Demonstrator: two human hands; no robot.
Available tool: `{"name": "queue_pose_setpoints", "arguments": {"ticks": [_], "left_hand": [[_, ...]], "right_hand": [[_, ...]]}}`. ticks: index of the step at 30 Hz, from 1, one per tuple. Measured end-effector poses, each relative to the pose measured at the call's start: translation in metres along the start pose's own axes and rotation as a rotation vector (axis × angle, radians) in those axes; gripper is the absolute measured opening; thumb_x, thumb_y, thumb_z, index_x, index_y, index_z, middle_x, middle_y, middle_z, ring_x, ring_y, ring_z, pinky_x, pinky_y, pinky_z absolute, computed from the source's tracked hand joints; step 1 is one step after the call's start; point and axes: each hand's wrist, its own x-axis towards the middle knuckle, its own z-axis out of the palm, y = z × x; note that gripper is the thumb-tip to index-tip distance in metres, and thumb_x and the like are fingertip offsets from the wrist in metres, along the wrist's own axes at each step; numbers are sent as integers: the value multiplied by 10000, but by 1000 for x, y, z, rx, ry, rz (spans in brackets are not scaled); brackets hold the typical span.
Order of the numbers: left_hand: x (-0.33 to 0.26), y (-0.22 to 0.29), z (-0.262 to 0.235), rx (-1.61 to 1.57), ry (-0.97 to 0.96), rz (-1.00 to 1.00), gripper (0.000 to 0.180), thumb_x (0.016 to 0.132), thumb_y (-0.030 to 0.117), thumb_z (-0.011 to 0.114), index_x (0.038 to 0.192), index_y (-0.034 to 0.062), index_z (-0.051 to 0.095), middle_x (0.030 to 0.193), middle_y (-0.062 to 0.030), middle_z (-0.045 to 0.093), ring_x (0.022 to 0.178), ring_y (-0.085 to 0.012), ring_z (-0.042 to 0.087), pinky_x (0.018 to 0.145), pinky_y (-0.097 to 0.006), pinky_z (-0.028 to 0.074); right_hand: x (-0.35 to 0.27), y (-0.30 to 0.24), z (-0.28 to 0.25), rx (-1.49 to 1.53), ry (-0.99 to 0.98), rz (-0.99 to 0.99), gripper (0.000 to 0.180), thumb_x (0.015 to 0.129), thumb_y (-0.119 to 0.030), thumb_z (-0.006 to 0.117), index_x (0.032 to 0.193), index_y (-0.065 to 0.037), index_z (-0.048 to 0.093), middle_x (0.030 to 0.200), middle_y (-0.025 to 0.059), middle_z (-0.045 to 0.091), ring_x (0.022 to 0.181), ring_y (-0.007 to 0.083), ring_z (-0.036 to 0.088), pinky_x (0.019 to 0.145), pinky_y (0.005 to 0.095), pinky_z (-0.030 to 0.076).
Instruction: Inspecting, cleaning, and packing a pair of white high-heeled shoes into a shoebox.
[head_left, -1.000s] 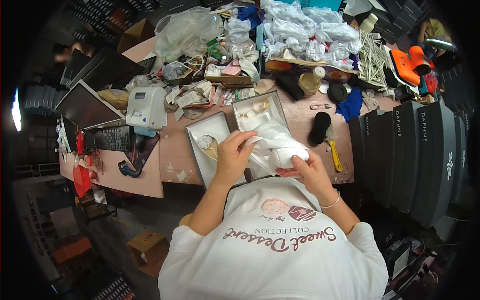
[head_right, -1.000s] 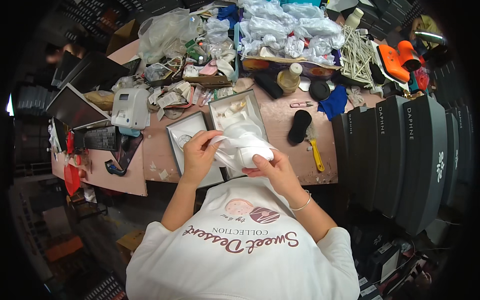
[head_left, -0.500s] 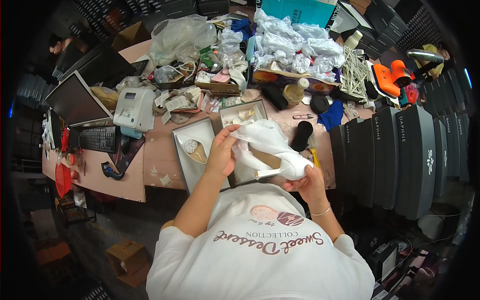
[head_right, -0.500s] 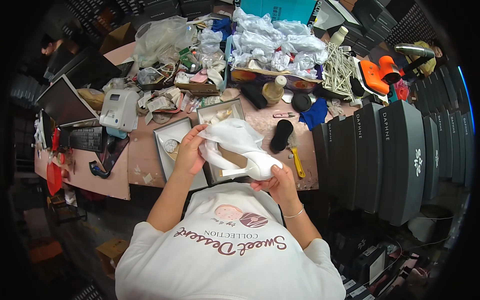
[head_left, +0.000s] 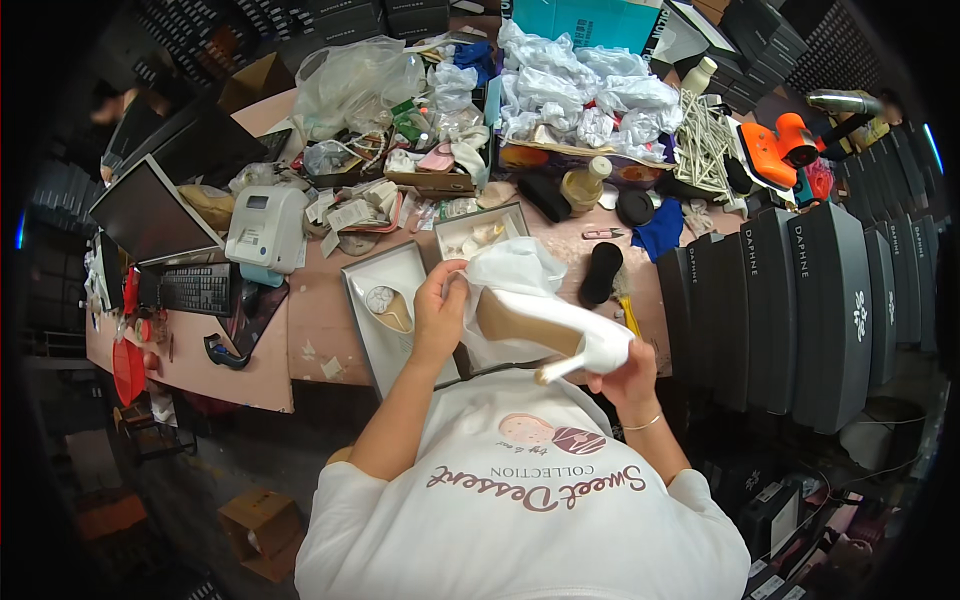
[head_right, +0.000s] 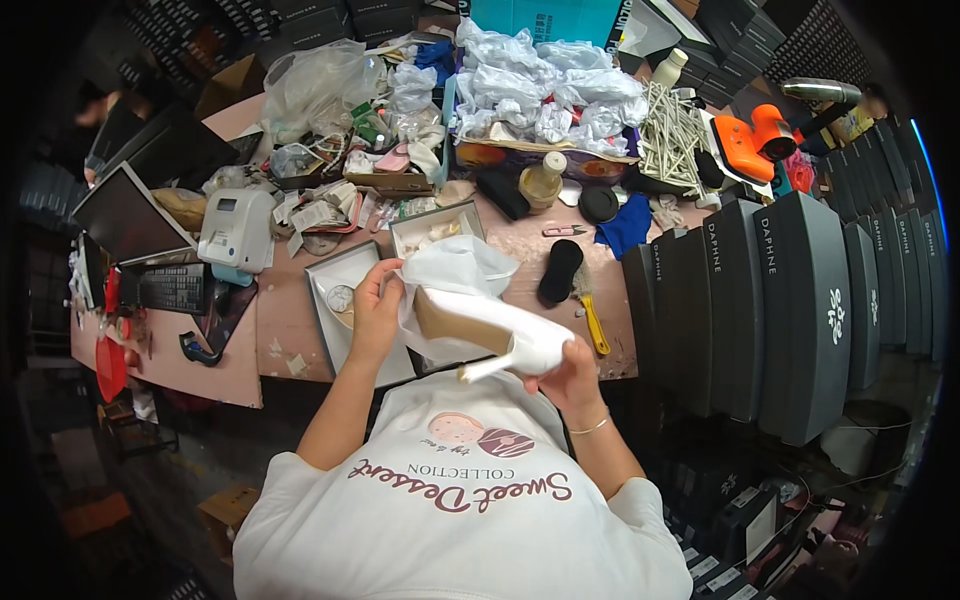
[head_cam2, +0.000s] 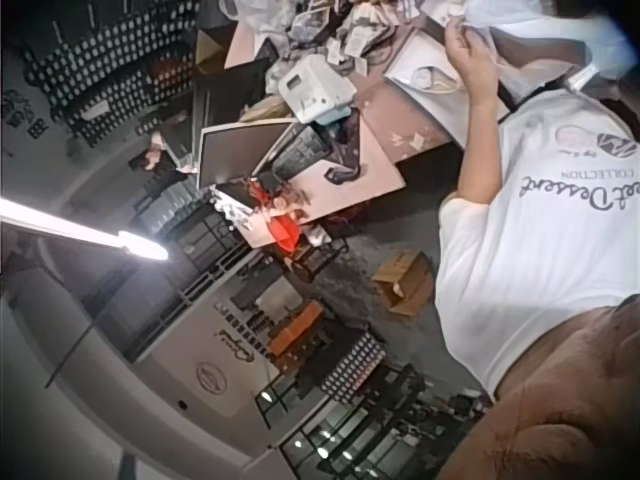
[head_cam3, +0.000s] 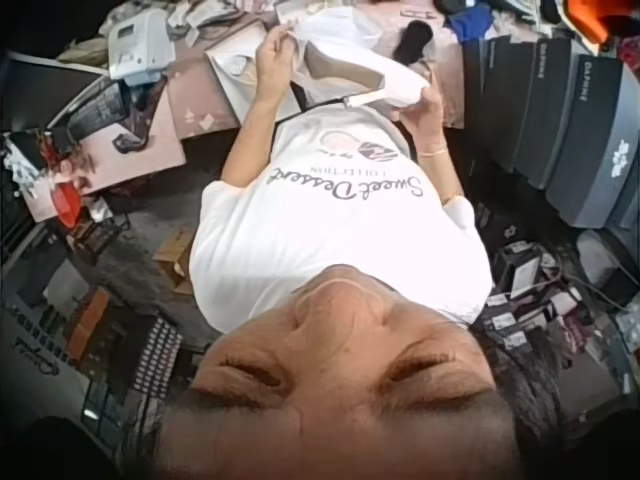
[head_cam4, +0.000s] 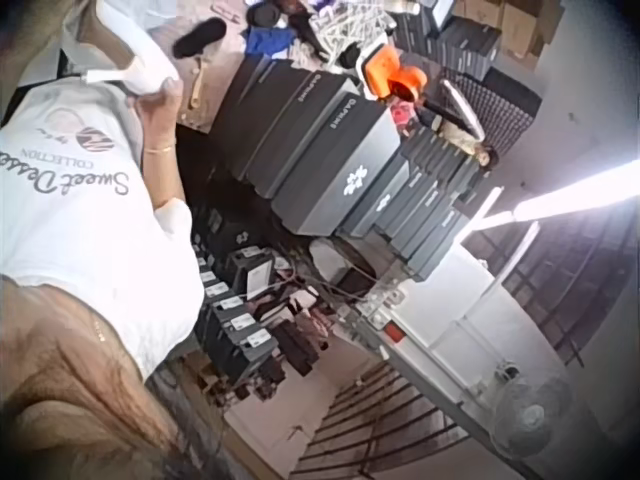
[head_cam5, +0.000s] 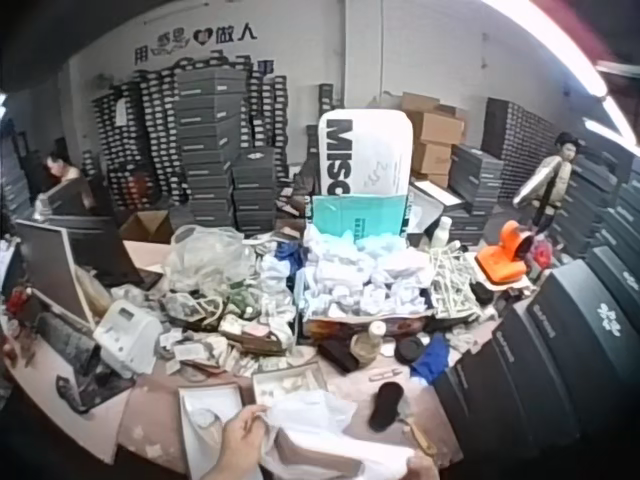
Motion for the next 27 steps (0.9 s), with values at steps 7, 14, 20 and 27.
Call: {"name": "queue_pose_setpoints", "arguments": {"ticks": [7, 14, 20, 27], "left_hand": [[42, -9, -7, -588, 111, -245, 186, 899, 96, 448, 1028, 34, 567, 971, -47, 602, 871, -120, 552, 804, -252, 430], [34, 29, -15, -281, 113, 116, 179, 865, 59, 495, 1006, 13, 596, 923, -52, 602, 852, -159, 572, 786, -262, 447], [-15, 65, -12, 514, 50, 550, 290, 725, -34, 565, 1002, 30, 623, 766, -107, 553, 697, -243, 574, 611, -295, 461], [-69, 71, 33, 503, -293, 774, 372, 669, -52, 599, 1022, 59, 635, 721, -92, 574, 574, -207, 555, 513, -302, 432]], "right_hand": [[22, -51, 51, -1204, -580, -262, 348, 648, -263, 783, 644, -6, 549, 707, 90, 597, 566, 209, 551, 499, 278, 406], [18, -47, 51, -1303, -625, -342, 289, 661, -210, 769, 695, 12, 587, 782, 105, 629, 603, 212, 584, 540, 257, 441], [15, -15, 17, -656, -66, -111, 358, 812, -188, 637, 1036, 88, 592, 1011, 130, 607, 820, 181, 602, 699, 276, 487], [38, 58, 52, -113, 154, -137, 275, 926, -159, 477, 1119, 30, 528, 1106, 105, 584, 978, 177, 580, 819, 320, 475]]}}
